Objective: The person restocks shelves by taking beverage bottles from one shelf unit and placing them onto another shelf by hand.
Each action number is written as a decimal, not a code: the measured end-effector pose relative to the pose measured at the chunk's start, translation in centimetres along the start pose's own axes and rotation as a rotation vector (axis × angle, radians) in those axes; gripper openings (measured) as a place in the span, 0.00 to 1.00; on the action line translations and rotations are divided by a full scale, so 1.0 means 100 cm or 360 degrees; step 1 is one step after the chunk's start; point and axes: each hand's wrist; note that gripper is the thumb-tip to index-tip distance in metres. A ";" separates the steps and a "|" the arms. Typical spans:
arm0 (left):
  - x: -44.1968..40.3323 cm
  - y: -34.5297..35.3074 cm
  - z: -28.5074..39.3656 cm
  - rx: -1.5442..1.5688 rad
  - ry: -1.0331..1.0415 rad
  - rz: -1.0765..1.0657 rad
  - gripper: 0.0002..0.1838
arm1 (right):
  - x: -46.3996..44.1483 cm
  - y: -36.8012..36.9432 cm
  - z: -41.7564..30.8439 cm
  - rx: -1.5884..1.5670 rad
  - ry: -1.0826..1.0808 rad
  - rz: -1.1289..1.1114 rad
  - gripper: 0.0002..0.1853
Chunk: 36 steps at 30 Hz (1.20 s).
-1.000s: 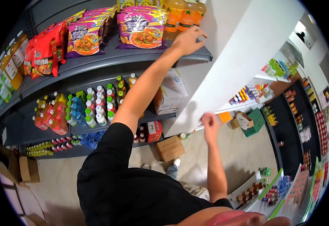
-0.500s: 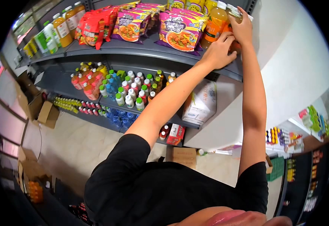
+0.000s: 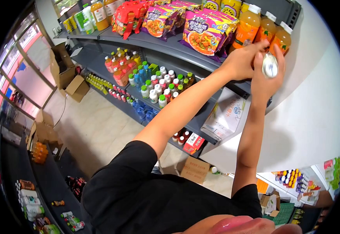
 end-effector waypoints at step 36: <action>0.730 -0.446 0.230 -0.0481 -0.2369 0.0145 0.32 | 0.578 0.202 -0.376 -0.1582 0.0888 -0.3599 0.19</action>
Point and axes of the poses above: each hand's wrist, its own x-axis away from the middle knuckle, its own y-axis out of the palm, z = x × y, and after that the axes turned 2 degrees about y, right-handed
